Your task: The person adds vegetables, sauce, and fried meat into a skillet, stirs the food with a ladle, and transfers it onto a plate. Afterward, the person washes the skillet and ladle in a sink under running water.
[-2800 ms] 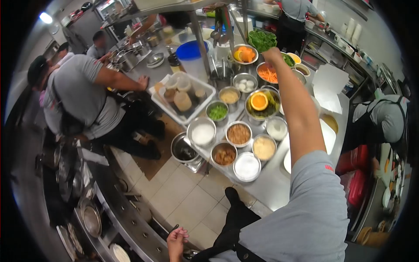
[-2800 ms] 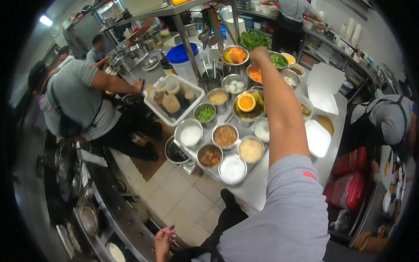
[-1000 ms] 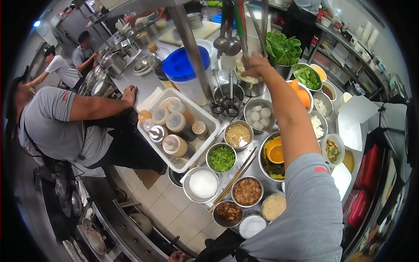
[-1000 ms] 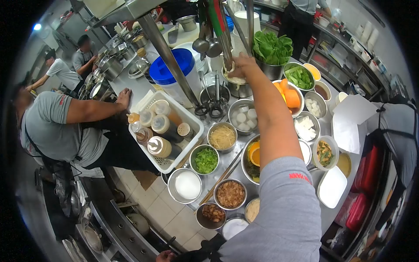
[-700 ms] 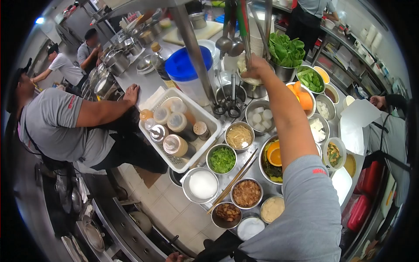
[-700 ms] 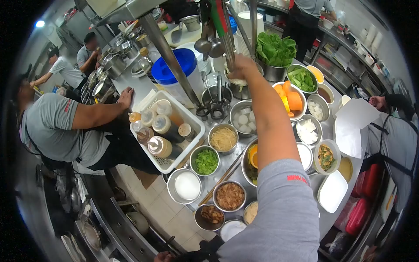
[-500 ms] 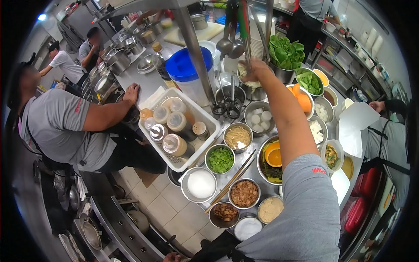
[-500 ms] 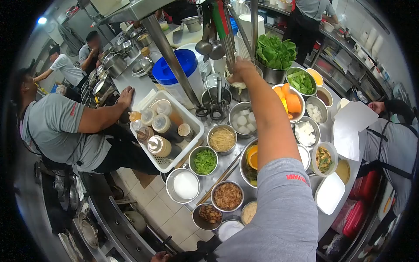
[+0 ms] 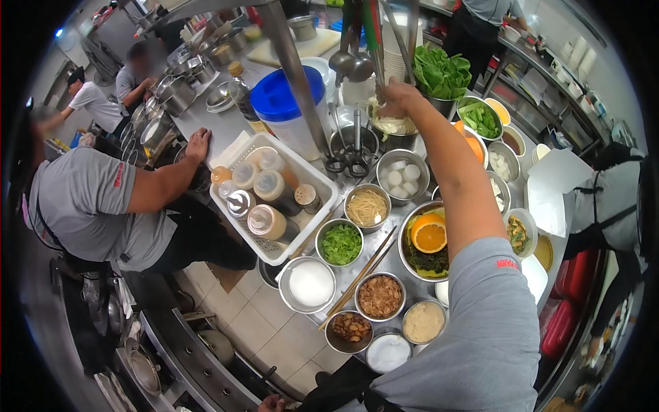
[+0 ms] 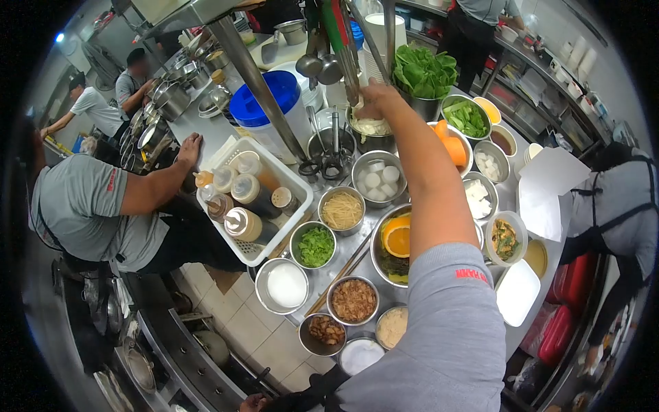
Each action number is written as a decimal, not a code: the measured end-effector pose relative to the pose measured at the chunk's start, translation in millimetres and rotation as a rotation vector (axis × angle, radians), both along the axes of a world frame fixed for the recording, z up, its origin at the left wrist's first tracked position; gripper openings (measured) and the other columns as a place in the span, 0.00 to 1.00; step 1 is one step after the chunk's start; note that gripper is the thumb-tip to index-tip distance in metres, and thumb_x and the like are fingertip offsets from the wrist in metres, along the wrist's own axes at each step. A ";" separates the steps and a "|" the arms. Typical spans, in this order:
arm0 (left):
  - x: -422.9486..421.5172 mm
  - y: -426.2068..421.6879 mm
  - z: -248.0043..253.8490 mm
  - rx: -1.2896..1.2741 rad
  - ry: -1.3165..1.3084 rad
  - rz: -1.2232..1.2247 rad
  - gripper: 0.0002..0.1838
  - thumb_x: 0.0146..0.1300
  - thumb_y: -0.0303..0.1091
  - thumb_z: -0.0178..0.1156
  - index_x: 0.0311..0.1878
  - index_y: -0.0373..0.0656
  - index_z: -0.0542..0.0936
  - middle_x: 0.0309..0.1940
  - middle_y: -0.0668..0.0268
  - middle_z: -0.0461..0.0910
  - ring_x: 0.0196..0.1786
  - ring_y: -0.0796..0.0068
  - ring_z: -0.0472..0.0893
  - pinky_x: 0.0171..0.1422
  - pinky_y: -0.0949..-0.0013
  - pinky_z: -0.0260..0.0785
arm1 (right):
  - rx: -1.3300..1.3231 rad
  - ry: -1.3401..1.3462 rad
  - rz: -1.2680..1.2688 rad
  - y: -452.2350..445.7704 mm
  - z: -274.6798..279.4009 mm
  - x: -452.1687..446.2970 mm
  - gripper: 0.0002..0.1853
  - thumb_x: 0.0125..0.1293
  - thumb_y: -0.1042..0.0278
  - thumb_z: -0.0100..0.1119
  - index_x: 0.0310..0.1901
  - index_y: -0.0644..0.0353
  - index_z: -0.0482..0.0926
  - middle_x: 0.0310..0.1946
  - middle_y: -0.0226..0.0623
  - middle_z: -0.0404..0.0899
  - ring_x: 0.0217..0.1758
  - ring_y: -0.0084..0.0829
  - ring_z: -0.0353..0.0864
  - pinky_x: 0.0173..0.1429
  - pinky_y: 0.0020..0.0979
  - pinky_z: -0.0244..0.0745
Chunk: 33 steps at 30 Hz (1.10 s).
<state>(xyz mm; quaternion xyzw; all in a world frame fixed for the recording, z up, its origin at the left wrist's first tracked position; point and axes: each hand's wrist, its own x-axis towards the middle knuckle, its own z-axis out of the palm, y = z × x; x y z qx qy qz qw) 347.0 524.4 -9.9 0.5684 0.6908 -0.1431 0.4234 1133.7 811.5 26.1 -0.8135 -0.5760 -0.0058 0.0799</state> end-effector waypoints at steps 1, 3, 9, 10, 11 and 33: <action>-0.4 0.2 -1.3 -0.011 0.016 -0.019 0.18 0.67 0.39 0.58 0.54 0.37 0.77 0.44 0.53 0.83 0.47 0.61 0.81 0.53 0.63 0.72 | -0.035 -0.016 -0.076 5.2 -5.1 -3.6 0.29 0.46 0.51 0.71 0.52 0.46 0.78 0.51 0.49 0.70 0.56 0.48 0.75 0.58 0.43 0.73; 7.9 2.5 2.7 -0.010 0.031 -0.048 0.18 0.67 0.38 0.57 0.54 0.37 0.77 0.44 0.53 0.82 0.48 0.60 0.81 0.53 0.63 0.72 | 0.009 -0.003 -0.044 3.3 -16.7 -3.7 0.30 0.45 0.53 0.71 0.54 0.44 0.77 0.51 0.50 0.70 0.55 0.49 0.76 0.58 0.43 0.73; 9.7 -1.1 5.6 0.003 0.037 -0.032 0.17 0.68 0.37 0.56 0.56 0.38 0.76 0.47 0.52 0.82 0.51 0.58 0.81 0.55 0.62 0.72 | 0.326 0.097 -0.134 0.7 -22.7 -3.2 0.32 0.46 0.62 0.69 0.57 0.41 0.72 0.50 0.49 0.71 0.52 0.51 0.77 0.57 0.43 0.74; 11.4 -0.9 8.6 0.001 0.058 -0.044 0.18 0.68 0.37 0.56 0.56 0.39 0.76 0.47 0.52 0.82 0.52 0.57 0.81 0.55 0.61 0.72 | 0.521 0.108 -0.174 1.3 -30.0 8.5 0.32 0.47 0.64 0.68 0.58 0.40 0.71 0.50 0.49 0.71 0.51 0.51 0.78 0.57 0.43 0.74; 7.8 -2.2 7.0 -0.002 0.054 -0.047 0.18 0.68 0.37 0.56 0.56 0.39 0.76 0.47 0.52 0.82 0.52 0.57 0.81 0.55 0.61 0.72 | 0.615 0.075 -0.147 0.5 -35.3 21.5 0.34 0.46 0.63 0.67 0.58 0.39 0.69 0.52 0.49 0.70 0.52 0.51 0.78 0.58 0.42 0.74; -5.1 2.1 3.4 -0.043 -0.048 0.045 0.18 0.69 0.40 0.56 0.56 0.40 0.77 0.44 0.54 0.83 0.45 0.61 0.83 0.48 0.62 0.75 | 0.688 0.270 -0.436 -21.3 -12.8 13.5 0.25 0.42 0.70 0.70 0.47 0.58 0.78 0.45 0.54 0.75 0.51 0.52 0.75 0.56 0.41 0.72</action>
